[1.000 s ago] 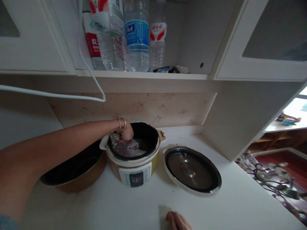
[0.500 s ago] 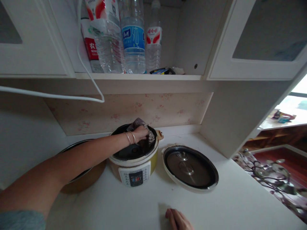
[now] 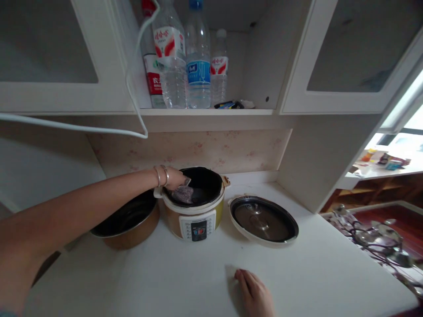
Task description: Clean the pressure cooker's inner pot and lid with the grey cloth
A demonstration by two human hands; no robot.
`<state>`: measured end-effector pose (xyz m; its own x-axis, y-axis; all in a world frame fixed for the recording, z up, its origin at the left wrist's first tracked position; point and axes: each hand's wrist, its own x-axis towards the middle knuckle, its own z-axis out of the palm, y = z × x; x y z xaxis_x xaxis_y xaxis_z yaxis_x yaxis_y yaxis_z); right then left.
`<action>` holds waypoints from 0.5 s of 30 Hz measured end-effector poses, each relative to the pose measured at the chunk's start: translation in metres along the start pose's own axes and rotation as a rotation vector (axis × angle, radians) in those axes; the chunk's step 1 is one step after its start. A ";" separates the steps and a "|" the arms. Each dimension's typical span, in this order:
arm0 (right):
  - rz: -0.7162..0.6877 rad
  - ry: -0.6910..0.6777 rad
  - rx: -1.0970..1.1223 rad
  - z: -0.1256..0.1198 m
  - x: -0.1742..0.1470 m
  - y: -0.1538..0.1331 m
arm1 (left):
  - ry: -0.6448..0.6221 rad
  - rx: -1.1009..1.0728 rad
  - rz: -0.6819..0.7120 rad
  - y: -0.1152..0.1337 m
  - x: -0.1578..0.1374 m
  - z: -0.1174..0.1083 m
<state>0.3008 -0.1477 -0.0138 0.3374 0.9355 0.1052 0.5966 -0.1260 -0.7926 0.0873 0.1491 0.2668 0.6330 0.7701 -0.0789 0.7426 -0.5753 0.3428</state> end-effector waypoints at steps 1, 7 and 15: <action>0.002 0.006 0.002 0.000 -0.002 -0.001 | 0.010 0.051 -0.013 0.001 -0.007 -0.005; 0.092 0.054 0.163 -0.002 -0.004 -0.002 | 0.224 0.206 -0.065 0.022 -0.042 -0.027; 0.236 -0.060 0.942 -0.001 -0.020 -0.062 | 0.284 -0.505 0.025 0.086 -0.101 -0.036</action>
<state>0.2581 -0.1592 0.0336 0.3207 0.9385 -0.1280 -0.3173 -0.0209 -0.9481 0.0787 0.0319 0.3383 0.5138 0.8417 0.1658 0.4872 -0.4454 0.7512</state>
